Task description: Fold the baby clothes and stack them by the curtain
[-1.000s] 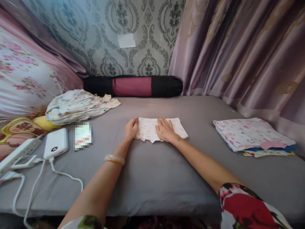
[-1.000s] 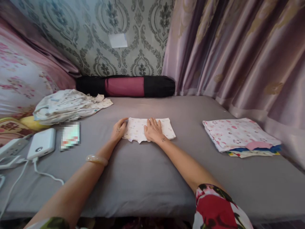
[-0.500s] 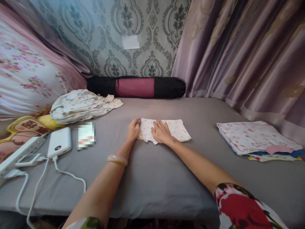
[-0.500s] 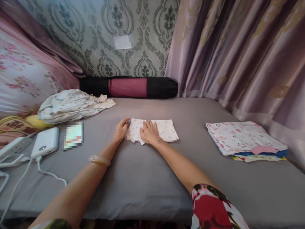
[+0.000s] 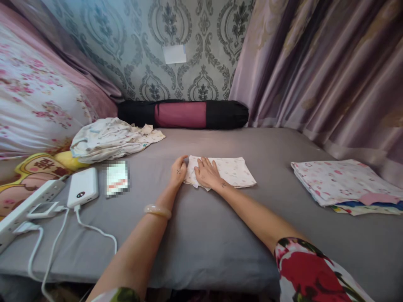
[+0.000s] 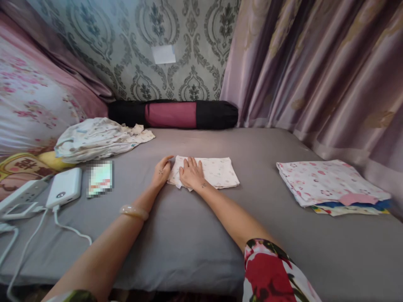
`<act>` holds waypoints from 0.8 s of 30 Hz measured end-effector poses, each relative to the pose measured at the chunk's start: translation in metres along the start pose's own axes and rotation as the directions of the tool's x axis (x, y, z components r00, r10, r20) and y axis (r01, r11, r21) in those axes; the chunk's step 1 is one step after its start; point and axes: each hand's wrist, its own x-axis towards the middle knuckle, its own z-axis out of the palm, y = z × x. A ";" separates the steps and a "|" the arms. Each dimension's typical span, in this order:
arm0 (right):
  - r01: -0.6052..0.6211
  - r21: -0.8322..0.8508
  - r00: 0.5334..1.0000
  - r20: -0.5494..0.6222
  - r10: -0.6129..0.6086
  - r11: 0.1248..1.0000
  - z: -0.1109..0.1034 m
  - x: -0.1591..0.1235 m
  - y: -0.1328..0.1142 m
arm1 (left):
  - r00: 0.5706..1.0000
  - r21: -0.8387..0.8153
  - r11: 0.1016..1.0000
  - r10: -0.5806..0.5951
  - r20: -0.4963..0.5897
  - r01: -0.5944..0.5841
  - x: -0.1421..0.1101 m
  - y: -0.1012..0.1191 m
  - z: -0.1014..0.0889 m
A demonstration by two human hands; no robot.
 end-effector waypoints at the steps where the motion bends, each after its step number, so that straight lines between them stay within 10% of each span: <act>1: 0.001 -0.001 1.000 -0.005 -0.001 1.000 0.001 0.000 0.001 | 1.000 -0.003 1.000 -0.001 -0.001 0.001 0.000 0.000 0.000; 24: 0.073 0.055 0.993 -0.095 -0.068 0.996 0.018 0.014 -0.031 | 1.000 -0.099 0.995 -0.013 -0.019 0.011 0.000 0.000 -0.004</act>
